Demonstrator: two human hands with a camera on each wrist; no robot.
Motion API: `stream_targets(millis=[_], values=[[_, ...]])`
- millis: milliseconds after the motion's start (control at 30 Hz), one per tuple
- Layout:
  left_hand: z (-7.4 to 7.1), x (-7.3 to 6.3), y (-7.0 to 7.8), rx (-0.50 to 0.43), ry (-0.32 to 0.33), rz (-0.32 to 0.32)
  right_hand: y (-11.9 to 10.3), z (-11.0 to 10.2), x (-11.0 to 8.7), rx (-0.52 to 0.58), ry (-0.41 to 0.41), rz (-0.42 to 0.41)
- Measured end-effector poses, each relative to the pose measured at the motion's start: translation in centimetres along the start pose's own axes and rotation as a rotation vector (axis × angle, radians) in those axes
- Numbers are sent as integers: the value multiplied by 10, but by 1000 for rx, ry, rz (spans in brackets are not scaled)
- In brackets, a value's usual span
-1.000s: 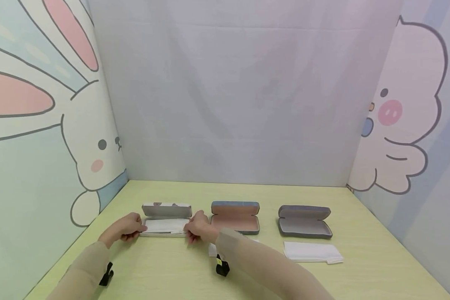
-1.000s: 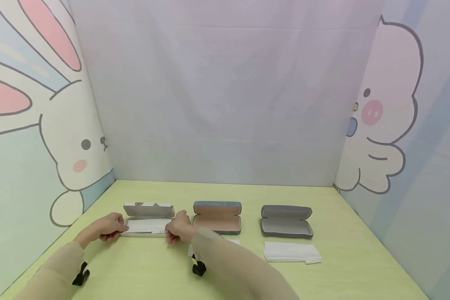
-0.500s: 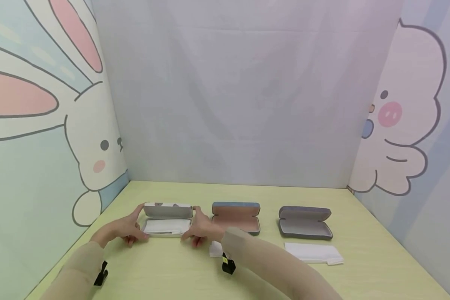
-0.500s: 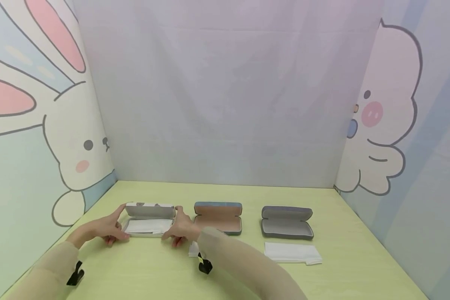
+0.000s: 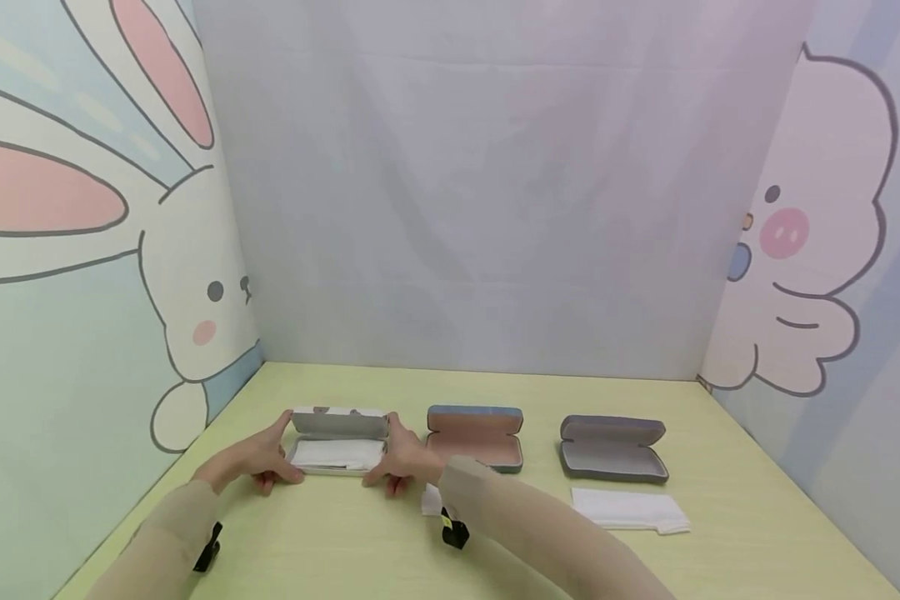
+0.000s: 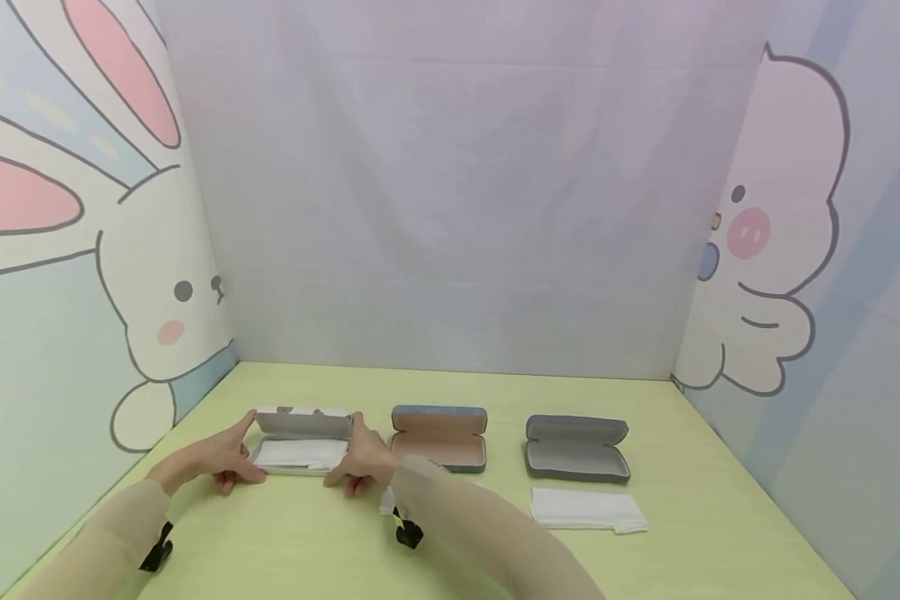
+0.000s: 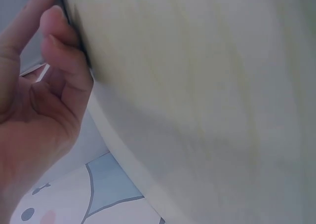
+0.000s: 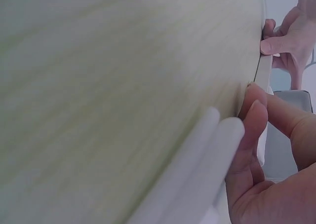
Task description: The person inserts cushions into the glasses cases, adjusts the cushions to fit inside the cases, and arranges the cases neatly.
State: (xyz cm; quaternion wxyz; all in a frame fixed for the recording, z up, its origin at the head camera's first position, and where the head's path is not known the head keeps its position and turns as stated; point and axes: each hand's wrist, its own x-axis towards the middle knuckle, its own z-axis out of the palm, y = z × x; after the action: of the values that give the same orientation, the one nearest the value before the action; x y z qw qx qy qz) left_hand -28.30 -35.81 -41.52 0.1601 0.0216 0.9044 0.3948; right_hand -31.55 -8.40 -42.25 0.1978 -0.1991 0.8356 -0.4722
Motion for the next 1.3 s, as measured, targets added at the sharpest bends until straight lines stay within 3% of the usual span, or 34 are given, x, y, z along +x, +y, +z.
stream_targets(millis=[267, 467, 633, 967, 1300], values=[[3, -2, 2, 7, 11, 7, 2, 4, -1, 1, 3, -14], [7, -1, 7, 109, 48, -56, 0, 6, -1, 1, 48, -19], [9, -1, 9, 139, 65, -93, 0, 8, 2, -56, 102, -41], [10, -2, 8, 131, 77, -51, -1, 9, 2, -99, 102, -6], [8, -2, 5, 86, 63, -3, -1, 9, 1, -89, 82, -22]])
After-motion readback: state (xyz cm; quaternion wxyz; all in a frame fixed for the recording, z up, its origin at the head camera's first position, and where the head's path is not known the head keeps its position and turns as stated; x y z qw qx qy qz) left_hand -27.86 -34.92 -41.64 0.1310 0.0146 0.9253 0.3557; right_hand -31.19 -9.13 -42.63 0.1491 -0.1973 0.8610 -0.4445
